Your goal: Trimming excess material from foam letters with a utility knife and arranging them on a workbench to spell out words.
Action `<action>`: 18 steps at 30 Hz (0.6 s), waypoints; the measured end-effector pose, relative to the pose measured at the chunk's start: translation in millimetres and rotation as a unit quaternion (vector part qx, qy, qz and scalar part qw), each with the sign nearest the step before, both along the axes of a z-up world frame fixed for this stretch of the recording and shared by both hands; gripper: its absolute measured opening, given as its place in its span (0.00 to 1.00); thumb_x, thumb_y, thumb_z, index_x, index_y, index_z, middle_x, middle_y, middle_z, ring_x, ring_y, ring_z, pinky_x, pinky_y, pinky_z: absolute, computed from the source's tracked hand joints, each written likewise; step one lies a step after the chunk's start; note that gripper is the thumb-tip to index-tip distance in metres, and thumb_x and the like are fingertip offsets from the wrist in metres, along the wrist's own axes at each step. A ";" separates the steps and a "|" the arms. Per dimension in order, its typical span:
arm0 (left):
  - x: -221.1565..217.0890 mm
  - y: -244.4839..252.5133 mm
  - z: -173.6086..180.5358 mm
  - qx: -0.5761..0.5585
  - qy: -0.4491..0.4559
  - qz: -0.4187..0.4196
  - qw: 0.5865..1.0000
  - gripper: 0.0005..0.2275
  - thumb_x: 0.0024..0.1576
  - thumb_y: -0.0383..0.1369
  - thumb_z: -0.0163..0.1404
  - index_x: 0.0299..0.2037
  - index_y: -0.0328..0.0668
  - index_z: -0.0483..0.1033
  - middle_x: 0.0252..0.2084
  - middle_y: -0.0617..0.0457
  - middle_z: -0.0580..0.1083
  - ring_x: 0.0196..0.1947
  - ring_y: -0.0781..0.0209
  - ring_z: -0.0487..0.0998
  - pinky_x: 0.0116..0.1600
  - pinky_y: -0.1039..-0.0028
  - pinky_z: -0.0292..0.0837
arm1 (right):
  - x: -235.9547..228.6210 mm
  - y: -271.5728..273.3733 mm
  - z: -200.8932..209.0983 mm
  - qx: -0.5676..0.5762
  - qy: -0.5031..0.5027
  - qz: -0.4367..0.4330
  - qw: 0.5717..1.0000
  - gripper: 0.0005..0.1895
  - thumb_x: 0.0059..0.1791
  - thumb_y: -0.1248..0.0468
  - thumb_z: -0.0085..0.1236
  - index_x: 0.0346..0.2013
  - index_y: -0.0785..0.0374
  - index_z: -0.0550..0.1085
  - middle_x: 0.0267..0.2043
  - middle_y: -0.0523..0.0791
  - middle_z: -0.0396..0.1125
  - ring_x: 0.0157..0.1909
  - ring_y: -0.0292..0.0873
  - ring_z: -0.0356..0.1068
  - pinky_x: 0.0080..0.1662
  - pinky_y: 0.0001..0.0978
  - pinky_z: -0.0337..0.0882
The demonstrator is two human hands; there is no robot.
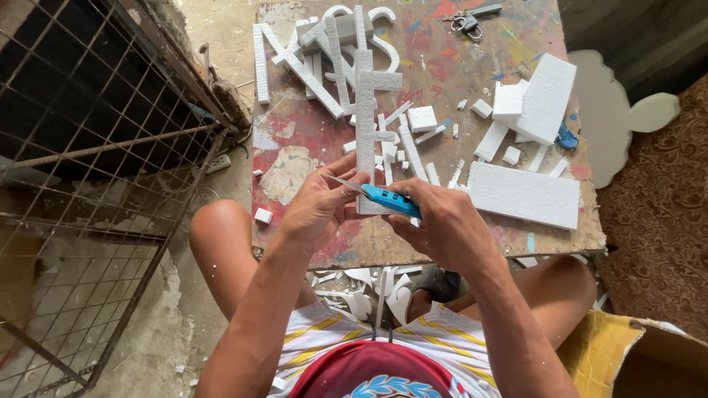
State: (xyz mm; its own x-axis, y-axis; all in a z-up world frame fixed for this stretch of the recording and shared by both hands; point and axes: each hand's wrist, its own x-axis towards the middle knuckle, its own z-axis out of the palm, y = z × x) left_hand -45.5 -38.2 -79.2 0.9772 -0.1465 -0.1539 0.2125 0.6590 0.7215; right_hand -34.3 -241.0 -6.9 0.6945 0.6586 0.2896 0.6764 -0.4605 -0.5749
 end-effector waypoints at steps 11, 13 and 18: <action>-1.8 1.6 12.2 0.011 -0.010 0.005 1.000 0.25 0.56 0.28 0.56 0.64 0.35 0.65 0.47 0.41 0.78 0.40 0.53 0.83 0.39 0.60 0.84 | 0.1 7.3 0.9 0.025 -0.003 0.001 1.000 0.20 0.42 0.70 0.66 0.46 0.65 0.72 0.32 0.52 0.71 0.26 0.50 0.74 0.29 0.36 0.76; -1.4 4.0 12.0 0.026 -0.009 0.009 1.000 0.25 0.56 0.28 0.56 0.64 0.35 0.65 0.47 0.41 0.78 0.40 0.54 0.82 0.40 0.60 0.84 | 1.9 6.9 0.3 0.040 -0.003 0.002 0.999 0.20 0.41 0.71 0.66 0.46 0.65 0.72 0.33 0.52 0.71 0.24 0.47 0.73 0.28 0.35 0.74; -6.3 23.5 17.9 0.167 -0.038 -0.020 0.985 0.27 0.56 0.31 0.55 0.66 0.36 0.63 0.46 0.37 0.77 0.39 0.51 0.81 0.41 0.58 0.83 | 39.5 -25.7 -47.9 0.205 0.042 -0.054 0.976 0.21 0.44 0.67 0.69 0.47 0.66 0.70 0.39 0.50 0.70 0.25 0.40 0.67 0.30 0.36 0.70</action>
State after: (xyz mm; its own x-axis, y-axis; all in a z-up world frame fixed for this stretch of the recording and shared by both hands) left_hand -51.8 -14.6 -61.3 0.9823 -0.1387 -0.1259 0.1697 0.3747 0.9115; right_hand 5.2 -266.7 -54.9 0.7860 0.4211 0.4526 0.5794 -0.2465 -0.7769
